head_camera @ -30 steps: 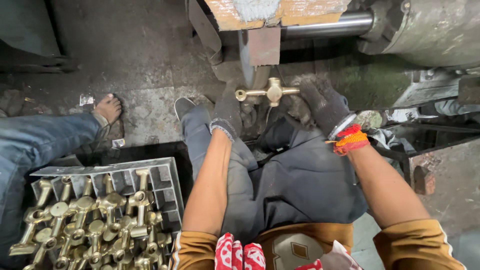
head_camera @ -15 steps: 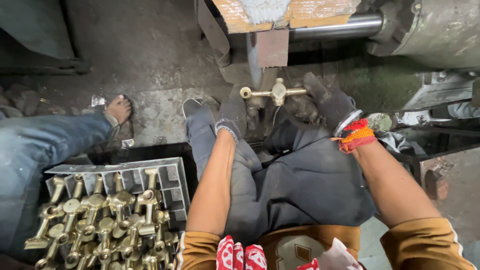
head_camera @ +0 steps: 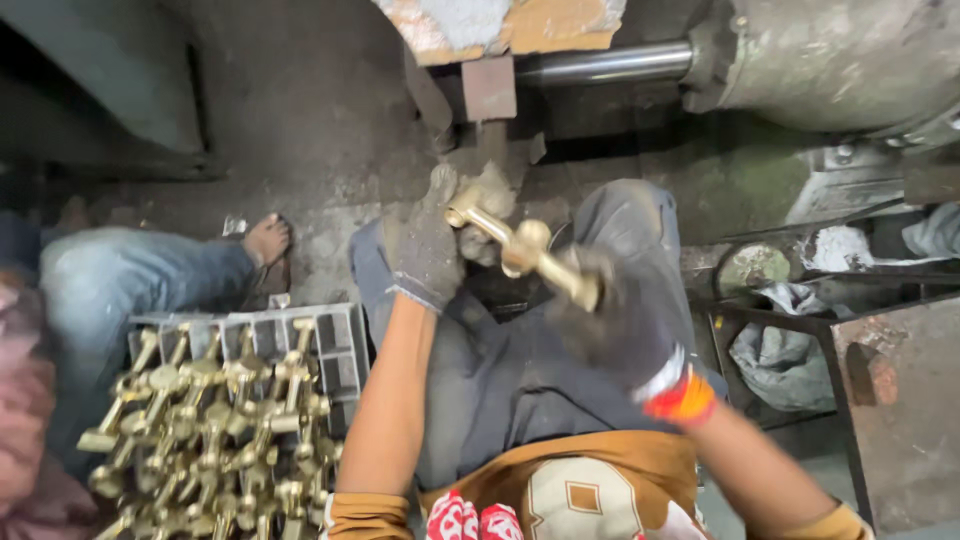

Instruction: The person sits on the floor and uses a grinding machine to polish brass-colored metal parts. They hold each part with gloved hands against the rotating wheel, rotate it to smooth different surfaces, and then place the finished part into a nearby crate.

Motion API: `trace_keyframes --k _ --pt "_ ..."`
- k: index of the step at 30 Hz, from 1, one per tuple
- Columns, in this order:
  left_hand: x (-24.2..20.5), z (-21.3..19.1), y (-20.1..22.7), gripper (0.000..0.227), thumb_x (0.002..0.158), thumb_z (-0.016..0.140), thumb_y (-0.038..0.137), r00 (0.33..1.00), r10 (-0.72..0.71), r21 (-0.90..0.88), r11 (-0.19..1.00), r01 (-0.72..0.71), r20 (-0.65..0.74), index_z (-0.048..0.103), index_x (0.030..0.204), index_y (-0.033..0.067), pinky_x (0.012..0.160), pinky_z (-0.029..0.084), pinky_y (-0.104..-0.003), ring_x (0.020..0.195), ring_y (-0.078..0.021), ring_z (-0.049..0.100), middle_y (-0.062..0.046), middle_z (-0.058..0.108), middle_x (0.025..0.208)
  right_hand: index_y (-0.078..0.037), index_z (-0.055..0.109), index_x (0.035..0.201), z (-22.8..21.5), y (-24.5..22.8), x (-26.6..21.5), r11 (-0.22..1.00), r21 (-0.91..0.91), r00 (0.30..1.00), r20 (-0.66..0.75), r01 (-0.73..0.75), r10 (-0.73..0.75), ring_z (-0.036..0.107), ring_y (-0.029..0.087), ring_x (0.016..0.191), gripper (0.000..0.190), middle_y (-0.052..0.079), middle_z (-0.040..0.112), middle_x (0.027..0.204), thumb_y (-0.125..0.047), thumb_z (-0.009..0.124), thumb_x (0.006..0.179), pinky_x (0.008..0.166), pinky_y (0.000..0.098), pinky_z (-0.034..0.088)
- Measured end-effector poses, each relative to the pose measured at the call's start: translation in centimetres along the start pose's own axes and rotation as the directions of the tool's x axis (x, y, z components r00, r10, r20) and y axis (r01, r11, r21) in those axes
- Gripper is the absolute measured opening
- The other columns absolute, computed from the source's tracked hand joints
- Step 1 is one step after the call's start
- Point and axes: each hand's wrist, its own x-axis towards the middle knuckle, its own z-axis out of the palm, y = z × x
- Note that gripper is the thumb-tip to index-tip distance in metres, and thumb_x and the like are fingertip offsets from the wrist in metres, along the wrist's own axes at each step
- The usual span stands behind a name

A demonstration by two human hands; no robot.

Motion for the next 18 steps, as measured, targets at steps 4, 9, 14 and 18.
trace_keyframes --k 4,9,14,18 --pt "0.1 -3.4 6.5 0.062 0.094 0.060 0.018 0.946 -0.284 -0.305 0.897 0.319 0.153 0.048 0.154 0.0052 0.106 0.051 -0.041 0.121 -0.0348 0.064 -0.018 0.063 0.137 -0.006 0.061 0.088 2.8 -0.5 -4.2 0.888 -0.439 0.988 -0.001 0.139 -0.155 0.056 0.021 0.068 0.071 0.009 0.058 0.079 -0.047 0.106 0.053 0.065 0.0341 0.052" --pt "2.0 -6.1 11.2 0.083 0.083 0.081 0.018 0.995 -0.005 -0.239 0.971 0.029 0.099 0.042 0.154 0.0016 0.119 0.041 -0.046 0.141 -0.0432 0.050 -0.023 0.052 0.153 -0.012 0.070 0.099 2.8 -1.6 -7.5 0.789 -0.318 0.822 -0.049 0.526 -0.567 0.065 0.020 0.081 0.056 0.004 0.067 0.090 -0.036 0.101 0.060 0.074 0.0341 0.053" --pt "2.4 -5.7 12.3 0.081 0.084 0.080 0.014 0.994 0.060 -0.328 0.944 -0.027 0.091 0.043 0.156 0.0029 0.128 0.036 -0.044 0.151 -0.0386 0.045 -0.021 0.048 0.159 -0.012 0.067 0.088 2.2 -2.2 -9.4 0.947 -0.113 0.943 -0.112 0.301 -0.313 0.065 0.016 0.073 0.058 0.002 0.065 0.082 -0.039 0.102 0.052 0.068 0.0327 0.054" --pt "2.2 -5.1 12.4 0.080 0.084 0.077 0.013 0.992 0.085 -0.358 0.933 -0.047 0.091 0.042 0.155 0.0009 0.128 0.036 -0.044 0.150 -0.0392 0.045 -0.023 0.047 0.159 -0.014 0.068 0.084 1.7 -2.7 -9.8 0.959 -0.112 0.960 -0.074 0.262 -0.271 0.065 0.017 0.074 0.055 0.001 0.066 0.082 -0.038 0.103 0.049 0.068 0.0341 0.054"
